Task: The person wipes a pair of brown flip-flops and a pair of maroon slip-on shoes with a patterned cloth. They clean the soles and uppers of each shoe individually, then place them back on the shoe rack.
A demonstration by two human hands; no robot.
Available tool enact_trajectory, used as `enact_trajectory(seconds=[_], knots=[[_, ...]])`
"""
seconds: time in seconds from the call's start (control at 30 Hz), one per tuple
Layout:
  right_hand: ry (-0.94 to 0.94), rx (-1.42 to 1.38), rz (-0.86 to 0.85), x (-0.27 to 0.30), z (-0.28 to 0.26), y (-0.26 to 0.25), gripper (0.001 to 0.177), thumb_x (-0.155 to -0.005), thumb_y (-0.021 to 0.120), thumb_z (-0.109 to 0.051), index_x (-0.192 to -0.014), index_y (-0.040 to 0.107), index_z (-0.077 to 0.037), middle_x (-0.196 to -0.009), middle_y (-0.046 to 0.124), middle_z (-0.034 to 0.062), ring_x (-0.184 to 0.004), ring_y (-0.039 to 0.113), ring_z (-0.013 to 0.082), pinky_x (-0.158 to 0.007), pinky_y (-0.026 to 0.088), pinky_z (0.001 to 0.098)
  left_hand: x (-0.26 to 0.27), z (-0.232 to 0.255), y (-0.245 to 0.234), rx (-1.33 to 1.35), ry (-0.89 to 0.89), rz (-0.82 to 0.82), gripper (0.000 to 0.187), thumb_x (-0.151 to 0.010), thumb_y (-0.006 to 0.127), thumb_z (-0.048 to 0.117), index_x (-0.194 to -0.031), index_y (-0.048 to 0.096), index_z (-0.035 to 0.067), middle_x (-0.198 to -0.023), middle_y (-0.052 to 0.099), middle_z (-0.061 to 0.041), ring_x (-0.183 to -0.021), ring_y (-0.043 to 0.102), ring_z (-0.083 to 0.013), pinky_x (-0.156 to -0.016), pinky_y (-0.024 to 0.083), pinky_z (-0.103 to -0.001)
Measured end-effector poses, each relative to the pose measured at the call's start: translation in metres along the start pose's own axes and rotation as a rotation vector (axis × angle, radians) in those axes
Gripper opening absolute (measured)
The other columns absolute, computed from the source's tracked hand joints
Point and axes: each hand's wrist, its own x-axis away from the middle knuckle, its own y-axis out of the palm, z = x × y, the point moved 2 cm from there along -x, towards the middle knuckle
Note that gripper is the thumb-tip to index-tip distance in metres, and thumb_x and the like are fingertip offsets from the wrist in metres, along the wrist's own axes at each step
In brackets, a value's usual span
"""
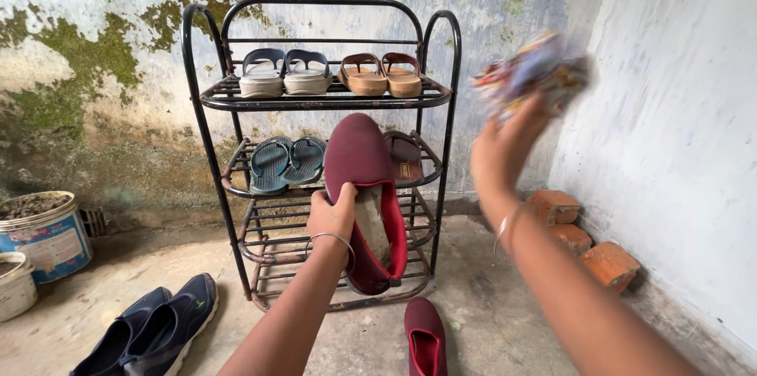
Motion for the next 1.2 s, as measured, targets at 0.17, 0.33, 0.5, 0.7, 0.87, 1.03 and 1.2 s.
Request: enact_trajectory(seconds=[0.17, 0.33, 0.5, 0.7, 0.87, 1.03, 1.2], knots=[[0.074, -0.211, -1.376, 0.075, -0.001, 0.016, 0.048, -0.078, 0.058, 0.007, -0.112, 0.087, -0.009, -0.098, 0.084, 0.0143, -0.068, 0.063, 0.0131, -0.06, 0.053, 0.0274, -0.032, -0.019, -0.007, -0.096, 0.139, 0.073, 0.072, -0.073, 0.071, 0.054, -0.123, 0.063, 0.003, -0.115, 0.071, -0.024, -0.11, 0.067, -0.0391, -0.098, 0.049, -0.043], [0.543, -0.138, -0.585, 0.025, -0.008, 0.006, 0.04, -0.089, 0.051, 0.004, -0.112, 0.078, -0.014, -0.083, 0.074, 0.0032, -0.05, 0.045, 0.0122, -0.039, 0.037, 0.0246, -0.042, -0.03, -0.013, -0.19, 0.305, 0.1, 0.071, -0.07, 0.077, 0.048, -0.124, 0.06, 0.004, -0.112, 0.071, -0.022, -0.106, 0.068, -0.0387, -0.094, 0.051, -0.045], [0.328, -0.285, 0.172, 0.004, -0.035, 0.008, 0.051, -0.094, 0.051, 0.001, -0.143, 0.042, -0.009, -0.113, 0.043, -0.0042, -0.08, 0.06, -0.0017, -0.066, 0.057, 0.0212, -0.029, -0.035, 0.0, -0.271, 0.401, 0.142, 0.072, -0.064, 0.083, 0.044, -0.121, 0.06, 0.007, -0.106, 0.07, -0.021, -0.101, 0.066, -0.0389, -0.09, 0.051, -0.047], [0.196, -0.075, -1.129, 0.068, -0.045, 0.042, 0.038, -0.086, 0.056, 0.008, -0.111, 0.079, -0.011, -0.082, 0.074, 0.0122, -0.052, 0.057, 0.0124, -0.047, 0.047, 0.0266, -0.031, -0.042, 0.007, -0.277, 0.363, 0.148, 0.069, -0.063, 0.081, 0.04, -0.121, 0.06, 0.009, -0.108, 0.07, -0.018, -0.104, 0.066, -0.0383, -0.091, 0.052, -0.047], [0.51, -0.25, -0.362, 0.018, -0.02, 0.024, 0.04, -0.089, 0.045, 0.006, -0.114, 0.071, -0.011, -0.096, 0.072, 0.0107, -0.055, 0.052, 0.0131, -0.039, 0.042, 0.0214, -0.027, -0.043, 0.007, -0.217, 0.363, 0.186, 0.067, -0.066, 0.083, 0.041, -0.12, 0.061, 0.008, -0.114, 0.068, -0.019, -0.107, 0.064, -0.0391, -0.092, 0.051, -0.047], [-0.248, 0.168, 0.082, 0.018, -0.013, 0.025, 0.052, -0.096, 0.062, 0.001, -0.143, 0.04, -0.003, -0.13, 0.053, 0.0151, -0.116, 0.065, 0.0255, -0.09, 0.059, 0.0397, -0.009, -0.038, 0.014, -0.223, 0.418, 0.131, 0.066, -0.065, 0.084, 0.038, -0.119, 0.061, 0.007, -0.114, 0.068, -0.019, -0.107, 0.065, -0.0378, -0.094, 0.051, -0.046], [0.12, -0.142, -1.112, 0.06, -0.013, 0.034, 0.033, -0.079, 0.056, 0.009, -0.096, 0.081, -0.003, -0.084, 0.077, 0.0135, -0.068, 0.067, 0.0181, -0.064, 0.057, 0.0369, -0.003, -0.033, 0.022, -0.236, 0.399, 0.057, 0.072, -0.061, 0.081, 0.037, -0.123, 0.06, 0.008, -0.11, 0.069, -0.018, -0.105, 0.065, -0.0372, -0.091, 0.052, -0.044]])
